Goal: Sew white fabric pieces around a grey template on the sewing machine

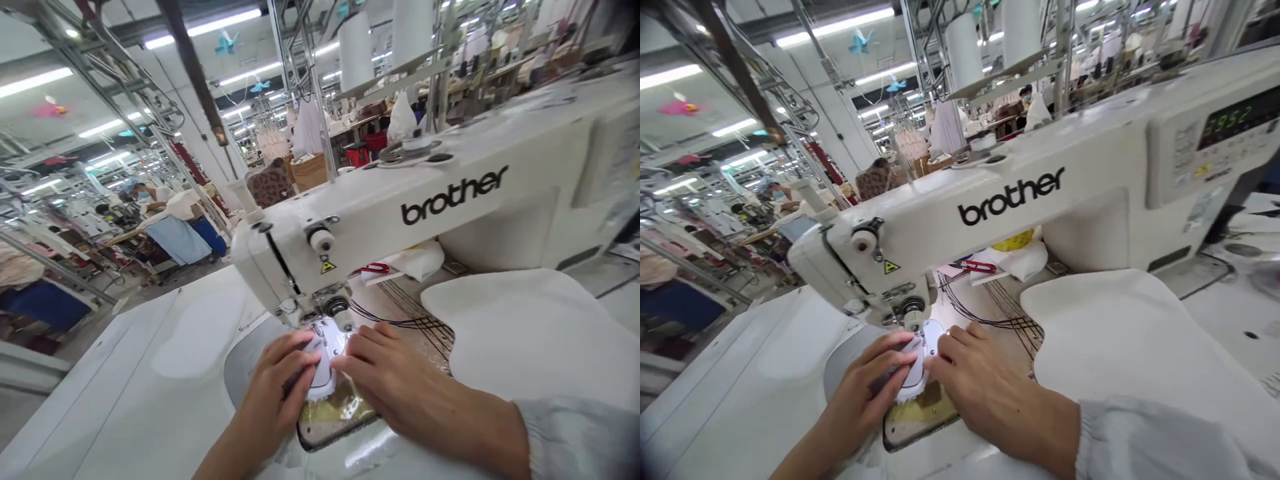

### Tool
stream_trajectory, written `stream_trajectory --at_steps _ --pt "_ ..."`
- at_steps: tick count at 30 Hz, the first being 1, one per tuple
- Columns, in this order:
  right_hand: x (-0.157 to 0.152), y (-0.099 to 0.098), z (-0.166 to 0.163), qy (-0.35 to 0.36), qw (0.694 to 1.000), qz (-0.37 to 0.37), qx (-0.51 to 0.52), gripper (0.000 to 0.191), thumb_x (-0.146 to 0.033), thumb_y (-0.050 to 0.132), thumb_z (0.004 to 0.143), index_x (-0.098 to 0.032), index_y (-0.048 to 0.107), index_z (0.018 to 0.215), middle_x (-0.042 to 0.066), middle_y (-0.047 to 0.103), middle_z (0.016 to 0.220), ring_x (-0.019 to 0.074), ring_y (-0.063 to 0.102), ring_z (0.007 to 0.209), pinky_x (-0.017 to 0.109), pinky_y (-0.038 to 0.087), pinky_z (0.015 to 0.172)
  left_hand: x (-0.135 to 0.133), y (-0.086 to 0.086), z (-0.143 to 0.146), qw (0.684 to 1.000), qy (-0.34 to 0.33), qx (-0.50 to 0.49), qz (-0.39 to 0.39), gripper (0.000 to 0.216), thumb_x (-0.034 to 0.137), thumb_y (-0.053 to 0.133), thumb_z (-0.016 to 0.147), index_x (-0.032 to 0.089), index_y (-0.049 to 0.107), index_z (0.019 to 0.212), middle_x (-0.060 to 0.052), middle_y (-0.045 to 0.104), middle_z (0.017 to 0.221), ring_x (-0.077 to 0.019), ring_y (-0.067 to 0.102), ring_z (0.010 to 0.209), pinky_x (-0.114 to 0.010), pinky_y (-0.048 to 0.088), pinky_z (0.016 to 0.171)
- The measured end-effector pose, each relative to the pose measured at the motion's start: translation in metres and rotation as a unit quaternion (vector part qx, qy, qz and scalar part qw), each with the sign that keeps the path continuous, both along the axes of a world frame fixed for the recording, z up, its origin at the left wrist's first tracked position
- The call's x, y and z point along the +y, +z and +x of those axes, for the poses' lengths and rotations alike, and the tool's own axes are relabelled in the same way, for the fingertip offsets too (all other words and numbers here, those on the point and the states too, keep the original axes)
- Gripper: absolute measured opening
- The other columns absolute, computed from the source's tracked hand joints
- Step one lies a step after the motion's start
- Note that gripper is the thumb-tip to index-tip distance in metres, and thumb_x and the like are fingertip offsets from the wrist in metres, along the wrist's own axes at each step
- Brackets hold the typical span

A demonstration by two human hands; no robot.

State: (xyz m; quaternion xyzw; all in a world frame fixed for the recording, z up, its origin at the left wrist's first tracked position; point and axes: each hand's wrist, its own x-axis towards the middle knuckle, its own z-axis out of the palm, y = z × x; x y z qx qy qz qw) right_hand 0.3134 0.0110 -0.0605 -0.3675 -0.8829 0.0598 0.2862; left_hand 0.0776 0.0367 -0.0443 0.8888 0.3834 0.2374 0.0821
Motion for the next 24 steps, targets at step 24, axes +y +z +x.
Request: stream_trajectory --at_steps 24 --pt "0.005 -0.005 -0.002 0.055 0.997 0.062 0.003 0.025 -0.010 0.041 0.095 -0.023 0.060 0.106 0.003 0.060 0.086 0.0168 0.054 0.075 0.030 0.035 0.069 -0.009 0.006 0.007 0.999 0.008 -0.045 -0.019 0.021 0.014 0.054 0.091 0.023 0.068 0.104 -0.004 0.068 0.123 -0.0188 0.059 0.120 -0.039 0.045 0.107"
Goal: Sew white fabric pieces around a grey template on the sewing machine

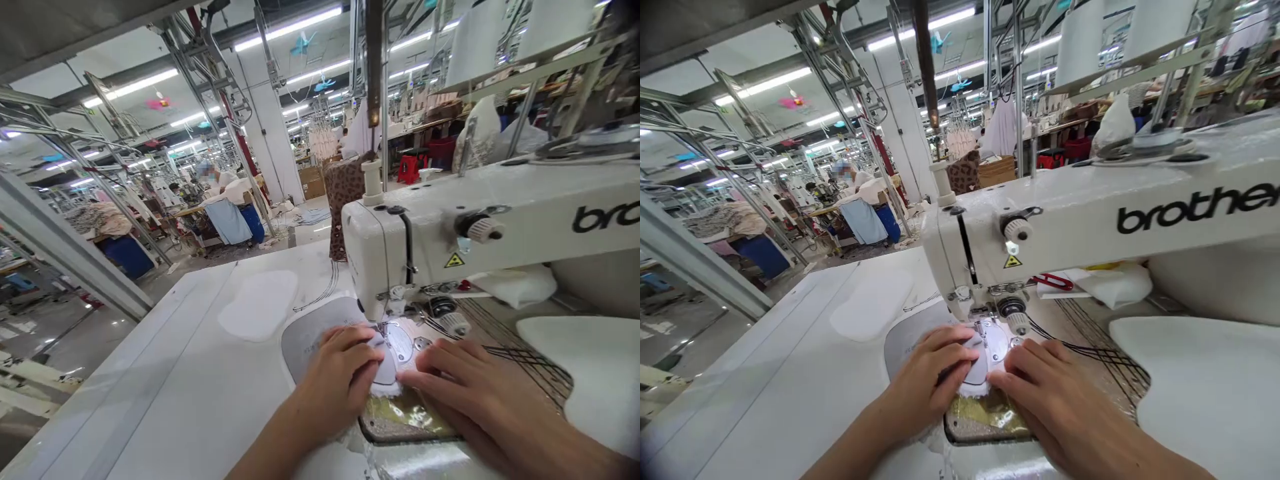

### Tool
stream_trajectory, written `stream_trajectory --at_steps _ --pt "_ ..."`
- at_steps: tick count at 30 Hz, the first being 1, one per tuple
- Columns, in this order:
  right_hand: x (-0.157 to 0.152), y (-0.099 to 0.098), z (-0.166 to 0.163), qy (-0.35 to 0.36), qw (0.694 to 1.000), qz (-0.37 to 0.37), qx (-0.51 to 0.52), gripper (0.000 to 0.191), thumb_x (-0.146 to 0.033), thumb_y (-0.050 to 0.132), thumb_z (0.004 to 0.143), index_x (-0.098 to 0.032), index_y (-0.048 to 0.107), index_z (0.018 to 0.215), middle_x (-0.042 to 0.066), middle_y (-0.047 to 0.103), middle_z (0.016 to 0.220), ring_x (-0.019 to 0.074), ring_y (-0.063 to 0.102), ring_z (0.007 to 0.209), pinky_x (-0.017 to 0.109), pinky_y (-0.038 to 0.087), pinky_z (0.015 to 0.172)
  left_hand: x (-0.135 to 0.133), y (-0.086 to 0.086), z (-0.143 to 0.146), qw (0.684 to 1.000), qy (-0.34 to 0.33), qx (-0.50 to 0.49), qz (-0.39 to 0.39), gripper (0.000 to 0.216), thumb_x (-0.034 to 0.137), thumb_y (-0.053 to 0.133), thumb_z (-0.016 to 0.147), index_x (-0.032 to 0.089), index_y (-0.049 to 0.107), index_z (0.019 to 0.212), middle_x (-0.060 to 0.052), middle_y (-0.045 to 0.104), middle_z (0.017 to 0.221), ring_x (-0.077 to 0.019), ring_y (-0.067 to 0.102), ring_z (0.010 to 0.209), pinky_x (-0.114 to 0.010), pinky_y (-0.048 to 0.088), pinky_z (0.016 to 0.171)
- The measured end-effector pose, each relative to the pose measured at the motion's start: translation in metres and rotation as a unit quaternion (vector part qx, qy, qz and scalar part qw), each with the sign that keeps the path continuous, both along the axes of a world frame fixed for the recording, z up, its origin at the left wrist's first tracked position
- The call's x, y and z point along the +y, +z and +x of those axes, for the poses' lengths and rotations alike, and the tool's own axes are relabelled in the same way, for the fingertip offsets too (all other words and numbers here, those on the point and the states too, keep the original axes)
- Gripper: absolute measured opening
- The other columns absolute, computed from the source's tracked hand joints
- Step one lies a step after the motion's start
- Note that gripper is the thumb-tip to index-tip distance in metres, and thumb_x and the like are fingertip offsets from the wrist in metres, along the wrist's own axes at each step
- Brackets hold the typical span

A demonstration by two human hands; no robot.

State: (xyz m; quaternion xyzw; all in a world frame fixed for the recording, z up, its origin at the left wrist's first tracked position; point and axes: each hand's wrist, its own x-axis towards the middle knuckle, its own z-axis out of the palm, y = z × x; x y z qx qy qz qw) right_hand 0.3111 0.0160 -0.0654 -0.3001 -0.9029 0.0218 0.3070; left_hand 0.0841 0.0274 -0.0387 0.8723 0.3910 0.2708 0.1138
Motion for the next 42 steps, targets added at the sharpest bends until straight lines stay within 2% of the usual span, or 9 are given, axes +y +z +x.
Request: stream_trajectory --at_steps 7,11,14,17,20,24,31,37,42 --pt "-0.004 0.011 0.001 -0.026 0.997 -0.075 -0.003 0.021 -0.010 0.045 0.097 -0.022 0.062 0.097 0.001 0.059 0.089 0.0167 0.050 0.081 0.032 0.032 0.076 0.006 -0.005 -0.007 0.998 -0.002 0.046 0.032 0.023 0.018 0.050 0.094 0.026 0.066 0.108 -0.005 0.064 0.127 -0.0208 0.060 0.119 -0.038 0.050 0.104" --pt "-0.003 0.012 0.004 -0.033 0.996 -0.078 -0.022 0.018 -0.007 0.047 0.095 -0.020 0.059 0.095 0.002 0.057 0.093 0.0169 0.047 0.082 0.033 0.030 0.078 0.009 -0.009 -0.011 0.996 -0.003 0.087 0.033 0.038 0.012 0.043 0.093 0.033 0.060 0.120 -0.003 0.059 0.132 -0.0198 0.057 0.122 -0.036 0.052 0.101" --pt "-0.004 0.015 0.006 -0.032 0.996 -0.077 -0.045 0.020 -0.004 0.047 0.093 -0.019 0.059 0.098 0.002 0.056 0.095 0.0176 0.047 0.085 0.034 0.030 0.078 0.012 -0.010 -0.014 0.991 -0.010 0.122 0.052 0.048 0.007 0.041 0.087 0.035 0.060 0.121 -0.004 0.060 0.127 -0.0202 0.059 0.118 -0.036 0.054 0.096" --pt "-0.006 0.017 0.008 -0.033 0.994 -0.084 -0.060 0.021 -0.004 0.047 0.093 -0.020 0.058 0.100 0.003 0.056 0.097 0.0185 0.047 0.089 0.035 0.031 0.080 0.015 -0.008 -0.015 0.986 -0.021 0.140 0.084 0.046 0.006 0.044 0.086 0.035 0.062 0.117 -0.003 0.064 0.123 -0.0201 0.062 0.114 -0.034 0.055 0.094" --pt "-0.007 0.015 0.009 -0.034 0.994 -0.082 -0.057 0.019 -0.004 0.048 0.093 -0.020 0.057 0.100 0.003 0.056 0.097 0.0191 0.047 0.091 0.036 0.031 0.082 0.015 -0.003 -0.014 0.983 -0.034 0.143 0.109 0.043 0.009 0.047 0.086 0.033 0.061 0.118 -0.002 0.065 0.127 -0.0214 0.061 0.117 -0.035 0.052 0.099" --pt "-0.005 0.015 0.008 -0.033 0.995 -0.076 -0.059 0.019 -0.003 0.049 0.090 -0.020 0.055 0.098 0.002 0.058 0.100 0.0194 0.047 0.090 0.036 0.031 0.080 0.009 -0.002 -0.013 0.980 -0.054 0.167 0.092 0.041 0.012 0.047 0.088 0.031 0.055 0.124 -0.003 0.064 0.131 -0.0228 0.058 0.123 -0.040 0.048 0.103" --pt "-0.003 0.021 0.006 0.002 0.995 -0.087 -0.050 0.021 0.000 0.049 0.090 -0.020 0.053 0.094 -0.002 0.062 0.104 0.0176 0.050 0.093 0.034 0.030 0.085 -0.001 -0.010 -0.008 0.993 0.019 0.097 0.057 0.028 0.016 0.041 0.093 0.028 0.058 0.113 -0.003 0.062 0.131 -0.0200 0.058 0.122 -0.038 0.041 0.108" --pt "-0.003 0.014 0.004 0.003 0.995 -0.096 -0.039 0.020 -0.001 0.048 0.093 -0.021 0.053 0.093 -0.003 0.064 0.106 0.0164 0.050 0.095 0.034 0.028 0.088 0.000 -0.004 -0.009 0.987 -0.018 0.148 0.056 0.039 0.018 0.044 0.096 0.032 0.050 0.132 -0.003 0.060 0.134 -0.0200 0.053 0.127 -0.039 0.040 0.109" --pt "-0.002 0.010 0.003 -0.004 0.997 -0.067 -0.030 0.024 0.001 0.044 0.090 -0.021 0.053 0.093 -0.003 0.065 0.104 0.0171 0.051 0.090 0.034 0.028 0.084 -0.001 -0.009 -0.010 0.983 -0.013 0.169 0.066 0.043 0.018 0.043 0.097 0.031 0.047 0.137 -0.004 0.058 0.138 -0.0237 0.049 0.132 -0.045 0.039 0.109"
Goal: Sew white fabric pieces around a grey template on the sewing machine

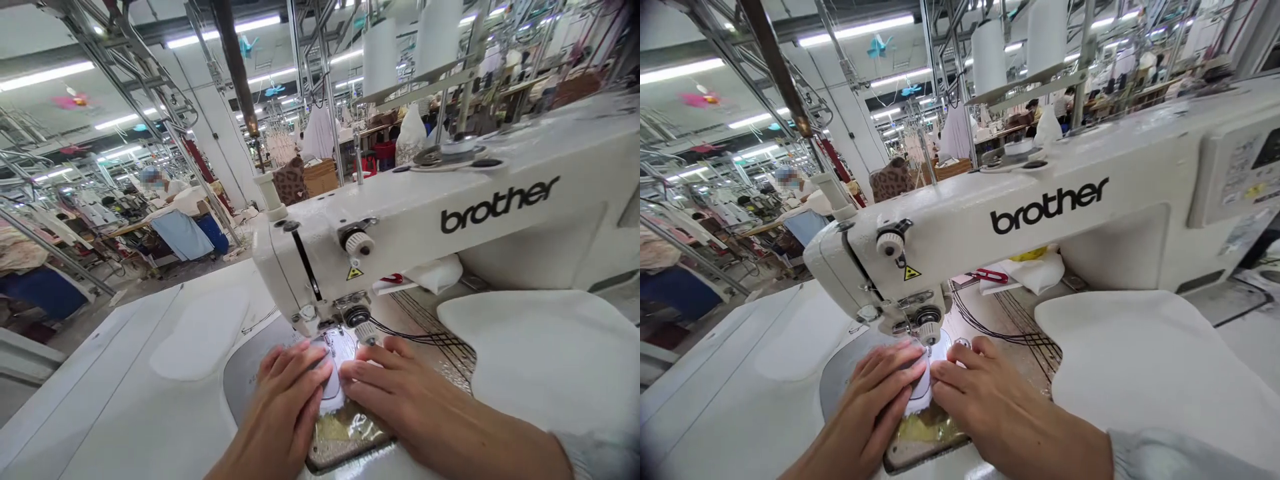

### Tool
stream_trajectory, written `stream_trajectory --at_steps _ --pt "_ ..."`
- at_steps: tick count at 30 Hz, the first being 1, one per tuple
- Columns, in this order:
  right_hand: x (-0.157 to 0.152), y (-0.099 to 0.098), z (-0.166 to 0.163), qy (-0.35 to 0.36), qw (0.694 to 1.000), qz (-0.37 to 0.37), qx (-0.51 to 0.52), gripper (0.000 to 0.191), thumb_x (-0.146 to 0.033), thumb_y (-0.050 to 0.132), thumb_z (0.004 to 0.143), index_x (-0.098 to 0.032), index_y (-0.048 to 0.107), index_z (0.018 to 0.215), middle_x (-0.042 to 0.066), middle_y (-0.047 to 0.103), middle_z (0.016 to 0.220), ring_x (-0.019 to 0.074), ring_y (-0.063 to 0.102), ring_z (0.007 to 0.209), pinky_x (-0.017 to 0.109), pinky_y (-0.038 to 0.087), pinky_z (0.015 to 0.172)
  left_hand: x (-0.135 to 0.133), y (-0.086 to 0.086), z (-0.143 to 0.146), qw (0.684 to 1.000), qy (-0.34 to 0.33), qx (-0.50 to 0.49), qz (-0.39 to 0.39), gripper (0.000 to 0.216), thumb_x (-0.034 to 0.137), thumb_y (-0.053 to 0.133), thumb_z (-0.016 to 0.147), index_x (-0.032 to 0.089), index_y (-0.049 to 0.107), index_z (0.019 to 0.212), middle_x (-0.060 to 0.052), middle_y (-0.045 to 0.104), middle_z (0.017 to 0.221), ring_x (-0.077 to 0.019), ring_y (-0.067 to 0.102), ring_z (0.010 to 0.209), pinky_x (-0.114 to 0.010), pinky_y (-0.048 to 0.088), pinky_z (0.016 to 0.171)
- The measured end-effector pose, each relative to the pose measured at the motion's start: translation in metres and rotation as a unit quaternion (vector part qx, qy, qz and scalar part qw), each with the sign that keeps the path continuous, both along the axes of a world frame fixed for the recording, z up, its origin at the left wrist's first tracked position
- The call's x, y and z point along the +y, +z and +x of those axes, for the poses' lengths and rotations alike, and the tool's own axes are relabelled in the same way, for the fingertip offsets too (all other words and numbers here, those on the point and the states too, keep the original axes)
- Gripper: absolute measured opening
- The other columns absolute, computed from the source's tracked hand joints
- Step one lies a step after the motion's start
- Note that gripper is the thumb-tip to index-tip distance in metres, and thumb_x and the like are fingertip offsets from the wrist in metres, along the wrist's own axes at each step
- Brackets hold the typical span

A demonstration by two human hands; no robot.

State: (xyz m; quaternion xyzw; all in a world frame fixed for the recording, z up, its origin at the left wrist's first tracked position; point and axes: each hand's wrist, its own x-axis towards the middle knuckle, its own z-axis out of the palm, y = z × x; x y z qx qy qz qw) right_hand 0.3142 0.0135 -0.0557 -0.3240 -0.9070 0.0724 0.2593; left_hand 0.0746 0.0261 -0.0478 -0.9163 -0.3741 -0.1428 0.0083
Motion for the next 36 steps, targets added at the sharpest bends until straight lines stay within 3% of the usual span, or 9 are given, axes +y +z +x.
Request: stream_trajectory --at_steps 7,17,26,36 --pt "0.002 -0.002 0.000 -0.017 1.000 0.022 -0.008 0.019 -0.006 0.044 0.094 -0.023 0.053 0.094 -0.001 0.064 0.103 0.0181 0.052 0.091 0.035 0.028 0.081 -0.001 0.002 0.005 0.999 0.010 -0.031 0.012 0.035 0.019 0.047 0.095 0.028 0.058 0.127 -0.003 0.065 0.130 -0.0244 0.054 0.127 -0.044 0.044 0.105" --pt "0.004 -0.006 0.001 -0.035 0.999 0.020 -0.002 0.023 -0.005 0.044 0.092 -0.024 0.055 0.100 0.001 0.061 0.112 0.0192 0.050 0.091 0.036 0.026 0.084 0.002 0.004 0.010 0.999 0.012 -0.029 0.043 0.030 0.017 0.048 0.094 0.024 0.062 0.120 -0.004 0.066 0.126 -0.0245 0.057 0.121 -0.044 0.048 0.098" --pt "0.003 -0.002 0.001 -0.059 0.998 0.020 -0.008 0.027 -0.004 0.045 0.089 -0.024 0.057 0.102 0.002 0.060 0.108 0.0194 0.049 0.087 0.036 0.029 0.081 0.006 -0.003 0.010 0.998 0.037 -0.023 0.043 0.029 0.020 0.047 0.096 0.027 0.060 0.121 -0.003 0.064 0.128 -0.0227 0.057 0.120 -0.042 0.048 0.098" --pt "0.003 -0.002 0.002 -0.077 0.996 0.025 -0.026 0.031 -0.004 0.043 0.088 -0.023 0.055 0.109 0.004 0.059 0.111 0.0222 0.049 0.092 0.038 0.031 0.081 0.010 -0.015 0.010 0.993 0.073 -0.015 0.095 0.030 0.020 0.046 0.096 0.029 0.059 0.122 -0.002 0.067 0.125 -0.0240 0.061 0.117 -0.048 0.050 0.096"
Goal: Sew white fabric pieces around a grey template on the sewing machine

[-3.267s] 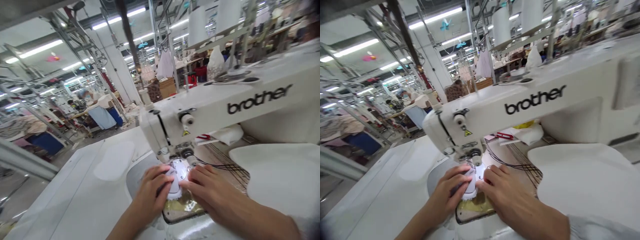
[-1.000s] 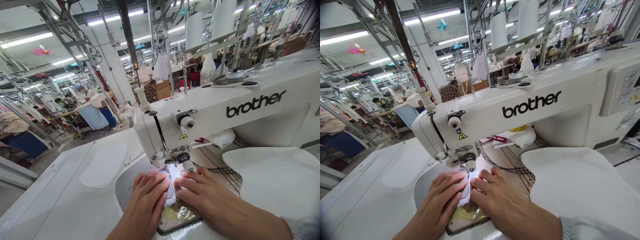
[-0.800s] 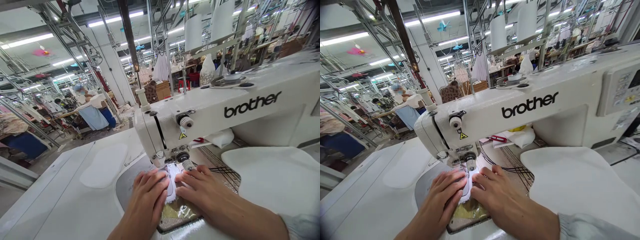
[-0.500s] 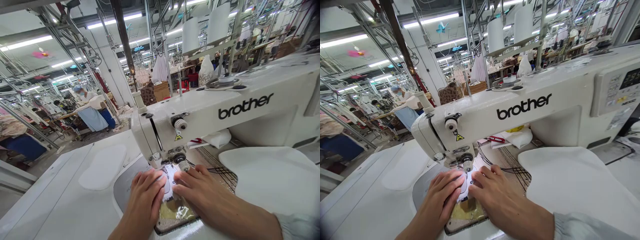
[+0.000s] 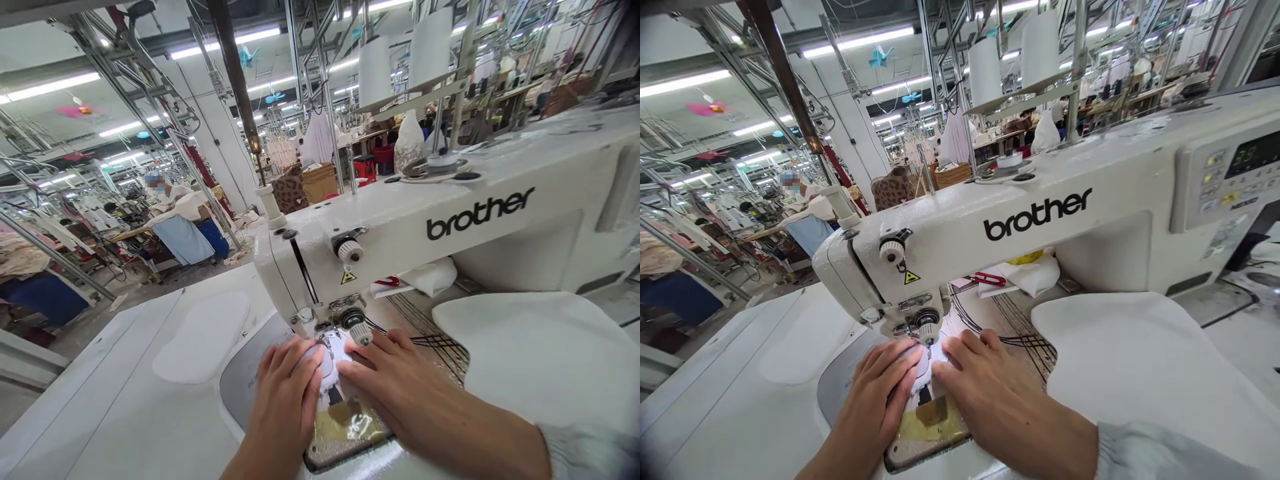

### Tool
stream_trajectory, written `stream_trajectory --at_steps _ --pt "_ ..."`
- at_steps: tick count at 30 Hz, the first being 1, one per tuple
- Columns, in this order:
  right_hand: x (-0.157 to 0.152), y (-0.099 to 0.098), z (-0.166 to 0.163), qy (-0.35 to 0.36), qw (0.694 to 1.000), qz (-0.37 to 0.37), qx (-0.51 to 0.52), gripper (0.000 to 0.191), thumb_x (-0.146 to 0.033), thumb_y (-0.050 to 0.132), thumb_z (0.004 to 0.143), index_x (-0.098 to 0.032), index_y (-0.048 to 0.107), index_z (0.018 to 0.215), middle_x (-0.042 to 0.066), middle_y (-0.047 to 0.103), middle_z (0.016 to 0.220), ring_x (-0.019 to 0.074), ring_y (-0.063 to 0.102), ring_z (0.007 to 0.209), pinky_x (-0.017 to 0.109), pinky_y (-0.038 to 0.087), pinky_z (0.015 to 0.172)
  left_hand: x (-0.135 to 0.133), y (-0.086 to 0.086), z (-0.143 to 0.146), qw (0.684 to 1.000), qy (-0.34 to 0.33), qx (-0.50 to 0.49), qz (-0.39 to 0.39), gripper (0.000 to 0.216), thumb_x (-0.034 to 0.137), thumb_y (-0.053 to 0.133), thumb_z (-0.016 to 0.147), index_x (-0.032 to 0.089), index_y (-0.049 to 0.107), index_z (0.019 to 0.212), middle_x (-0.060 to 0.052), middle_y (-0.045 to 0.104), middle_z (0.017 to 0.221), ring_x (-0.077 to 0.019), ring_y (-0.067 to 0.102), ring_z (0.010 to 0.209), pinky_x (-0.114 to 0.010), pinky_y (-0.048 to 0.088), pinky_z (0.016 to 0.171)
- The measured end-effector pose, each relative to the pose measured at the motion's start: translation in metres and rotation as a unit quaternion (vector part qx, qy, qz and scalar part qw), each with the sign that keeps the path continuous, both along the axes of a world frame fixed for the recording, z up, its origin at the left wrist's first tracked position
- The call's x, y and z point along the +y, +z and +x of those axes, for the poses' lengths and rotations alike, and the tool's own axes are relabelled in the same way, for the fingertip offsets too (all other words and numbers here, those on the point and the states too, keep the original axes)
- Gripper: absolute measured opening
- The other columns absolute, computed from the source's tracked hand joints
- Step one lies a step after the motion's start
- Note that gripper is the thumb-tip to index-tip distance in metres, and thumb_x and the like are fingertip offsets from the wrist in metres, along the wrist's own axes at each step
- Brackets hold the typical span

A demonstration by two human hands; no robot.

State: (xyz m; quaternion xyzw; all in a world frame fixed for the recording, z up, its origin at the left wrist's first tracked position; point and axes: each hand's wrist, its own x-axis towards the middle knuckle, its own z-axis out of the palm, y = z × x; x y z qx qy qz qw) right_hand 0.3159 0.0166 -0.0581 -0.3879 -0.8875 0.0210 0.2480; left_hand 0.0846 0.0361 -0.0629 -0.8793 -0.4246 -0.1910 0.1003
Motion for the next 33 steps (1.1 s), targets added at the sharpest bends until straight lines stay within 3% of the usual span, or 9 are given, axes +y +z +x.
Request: stream_trajectory --at_steps 5,10,13,17,21,33 --pt "0.000 -0.003 -0.001 -0.002 1.000 0.010 -0.001 0.034 -0.005 0.043 0.088 -0.022 0.053 0.116 0.005 0.059 0.111 0.0228 0.049 0.091 0.039 0.031 0.082 0.001 0.001 -0.002 1.000 0.011 0.001 -0.018 0.033 0.020 0.045 0.096 0.028 0.061 0.124 -0.003 0.066 0.128 -0.0245 0.061 0.118 -0.049 0.051 0.098" --pt "0.000 -0.001 0.000 0.024 1.000 -0.013 0.007 0.032 -0.005 0.042 0.092 -0.024 0.053 0.115 0.003 0.058 0.109 0.0206 0.049 0.091 0.037 0.031 0.081 0.010 0.017 -0.008 0.993 -0.070 0.003 -0.093 0.033 0.019 0.043 0.097 0.023 0.062 0.124 -0.004 0.066 0.129 -0.0194 0.059 0.121 -0.037 0.049 0.104" --pt "-0.001 0.001 0.000 0.025 0.999 -0.030 0.008 0.032 -0.004 0.042 0.093 -0.025 0.054 0.113 0.002 0.057 0.111 0.0201 0.049 0.093 0.037 0.030 0.083 0.012 0.022 -0.009 0.987 -0.094 -0.013 -0.128 0.032 0.019 0.041 0.098 0.025 0.058 0.124 -0.003 0.065 0.128 -0.0164 0.059 0.121 -0.039 0.043 0.109" --pt "-0.001 0.004 0.000 0.024 0.999 -0.031 0.002 0.031 -0.005 0.043 0.092 -0.024 0.055 0.112 0.002 0.058 0.110 0.0205 0.050 0.093 0.037 0.032 0.082 0.008 0.018 -0.006 0.986 -0.057 -0.034 -0.151 0.029 0.018 0.036 0.100 0.031 0.058 0.113 0.000 0.064 0.127 -0.0161 0.057 0.123 -0.047 0.039 0.111" --pt "-0.001 0.006 -0.001 0.013 1.000 -0.022 -0.008 0.030 -0.007 0.046 0.092 -0.025 0.055 0.114 0.004 0.059 0.110 0.0217 0.051 0.094 0.038 0.033 0.082 0.004 0.016 -0.001 0.990 -0.036 -0.026 -0.134 0.029 0.017 0.035 0.099 0.030 0.060 0.108 -0.002 0.065 0.126 -0.0210 0.059 0.121 -0.055 0.044 0.105" --pt "-0.001 0.003 -0.001 0.011 1.000 -0.025 0.001 0.025 -0.010 0.046 0.095 -0.024 0.056 0.112 0.004 0.060 0.109 0.0218 0.052 0.095 0.038 0.034 0.082 -0.006 -0.002 0.006 0.993 0.059 -0.010 -0.103 0.036 0.013 0.037 0.094 0.031 0.062 0.113 -0.002 0.063 0.133 -0.0244 0.053 0.129 -0.055 0.047 0.102"
